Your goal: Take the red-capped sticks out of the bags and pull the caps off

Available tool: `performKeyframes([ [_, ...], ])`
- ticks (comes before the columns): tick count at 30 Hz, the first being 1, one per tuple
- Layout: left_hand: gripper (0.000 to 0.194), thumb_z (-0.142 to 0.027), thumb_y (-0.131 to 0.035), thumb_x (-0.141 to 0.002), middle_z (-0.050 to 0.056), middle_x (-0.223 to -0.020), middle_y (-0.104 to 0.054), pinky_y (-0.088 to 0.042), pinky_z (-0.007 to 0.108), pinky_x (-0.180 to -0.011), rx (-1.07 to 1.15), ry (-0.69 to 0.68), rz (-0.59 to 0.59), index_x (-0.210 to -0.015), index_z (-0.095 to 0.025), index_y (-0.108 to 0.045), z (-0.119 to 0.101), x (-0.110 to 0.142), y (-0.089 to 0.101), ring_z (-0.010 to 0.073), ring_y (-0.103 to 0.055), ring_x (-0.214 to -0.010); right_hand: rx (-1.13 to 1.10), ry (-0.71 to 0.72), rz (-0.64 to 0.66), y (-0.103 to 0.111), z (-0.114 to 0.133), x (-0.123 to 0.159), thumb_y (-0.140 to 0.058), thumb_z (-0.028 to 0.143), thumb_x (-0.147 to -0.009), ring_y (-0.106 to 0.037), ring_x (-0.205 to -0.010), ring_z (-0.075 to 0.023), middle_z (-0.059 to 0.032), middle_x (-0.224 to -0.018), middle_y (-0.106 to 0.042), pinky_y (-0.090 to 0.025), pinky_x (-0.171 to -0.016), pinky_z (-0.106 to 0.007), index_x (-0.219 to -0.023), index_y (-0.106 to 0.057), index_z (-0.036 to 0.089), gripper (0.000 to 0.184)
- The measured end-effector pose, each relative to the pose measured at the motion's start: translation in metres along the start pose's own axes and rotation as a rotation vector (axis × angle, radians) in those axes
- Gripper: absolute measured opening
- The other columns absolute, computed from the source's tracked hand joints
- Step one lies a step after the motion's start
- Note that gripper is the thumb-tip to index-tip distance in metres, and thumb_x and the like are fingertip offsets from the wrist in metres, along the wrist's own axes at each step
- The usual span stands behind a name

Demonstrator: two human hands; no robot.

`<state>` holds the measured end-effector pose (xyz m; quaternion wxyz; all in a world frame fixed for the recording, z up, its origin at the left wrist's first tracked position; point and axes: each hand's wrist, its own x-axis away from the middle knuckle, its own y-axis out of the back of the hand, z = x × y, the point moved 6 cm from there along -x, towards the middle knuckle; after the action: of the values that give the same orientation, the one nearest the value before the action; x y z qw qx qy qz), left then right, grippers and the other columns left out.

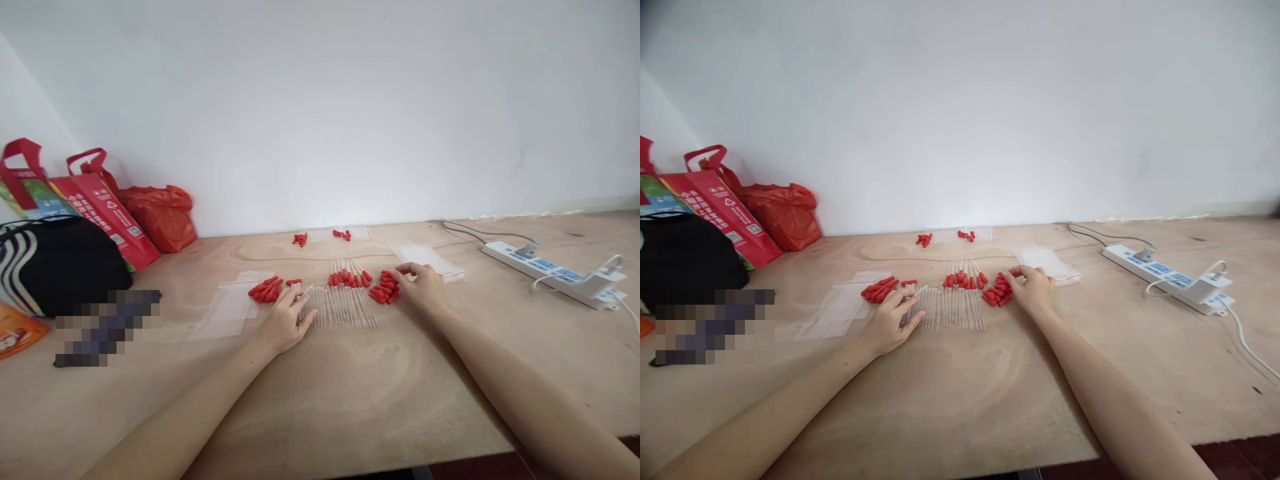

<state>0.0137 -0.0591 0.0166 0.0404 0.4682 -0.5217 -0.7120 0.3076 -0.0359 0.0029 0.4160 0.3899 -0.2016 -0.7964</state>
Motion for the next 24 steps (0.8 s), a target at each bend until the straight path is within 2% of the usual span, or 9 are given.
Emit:
performKeyframes([
  [3, 0.024, -0.029, -0.046, -0.082, 0.01, -0.093, -0.055, -0.046, 0.038, -0.081, 0.006, 0.007, 0.023, -0.092, -0.011, -0.058, 0.001, 0.0, -0.001, 0.0213, -0.052, -0.086, 0.004, -0.01, 0.029, -0.002, -0.002, -0.002, -0.049, 0.046, -0.072, -0.052, -0.08, -0.0211, -0.0031, -0.076, -0.065, -0.031, -0.079, -0.037, -0.081, -0.067, 0.025, 0.029],
  [8, 0.025, -0.029, -0.046, -0.082, 0.011, -0.094, -0.054, -0.045, 0.037, -0.082, 0.022, 0.019, 0.029, -0.092, -0.01, -0.059, 0.001, 0.001, -0.001, 0.0213, -0.051, -0.087, -0.002, -0.023, 0.006, 0.0, -0.005, -0.003, -0.045, 0.045, -0.074, -0.052, -0.079, -0.0203, -0.0025, -0.076, -0.065, -0.034, -0.074, -0.034, -0.078, -0.066, 0.024, 0.03],
  [15, 0.026, -0.031, -0.048, -0.08, 0.01, -0.096, -0.056, -0.043, 0.041, -0.083, -0.031, 0.05, 0.05, -0.094, -0.013, -0.061, 0.002, 0.001, 0.002, 0.0234, -0.048, -0.09, -0.168, -0.072, 0.052, -0.004, -0.012, -0.006, -0.044, 0.048, -0.072, -0.052, -0.06, -0.0158, -0.0033, -0.064, -0.062, -0.035, -0.059, -0.027, -0.074, -0.065, 0.018, 0.037],
  [21, 0.027, -0.033, -0.048, -0.081, 0.01, -0.099, -0.056, -0.04, 0.043, -0.084, -0.047, 0.065, 0.06, -0.093, -0.015, -0.063, 0.003, 0.003, 0.004, 0.0246, -0.048, -0.094, -0.26, -0.17, -0.05, 0.002, -0.037, -0.015, -0.043, 0.057, -0.069, -0.048, -0.054, -0.0147, -0.0046, -0.058, -0.059, -0.034, -0.054, -0.026, -0.068, -0.062, 0.014, 0.048],
  [24, 0.027, -0.033, -0.047, -0.081, 0.01, -0.1, -0.057, -0.04, 0.043, -0.084, -0.054, 0.063, 0.056, -0.093, -0.015, -0.063, 0.002, 0.003, 0.005, 0.0246, -0.048, -0.095, -0.264, -0.178, -0.062, 0.004, -0.039, -0.014, -0.043, 0.059, -0.068, -0.048, -0.055, -0.0148, -0.0053, -0.06, -0.059, -0.035, -0.054, -0.027, -0.069, -0.063, 0.013, 0.05],
])
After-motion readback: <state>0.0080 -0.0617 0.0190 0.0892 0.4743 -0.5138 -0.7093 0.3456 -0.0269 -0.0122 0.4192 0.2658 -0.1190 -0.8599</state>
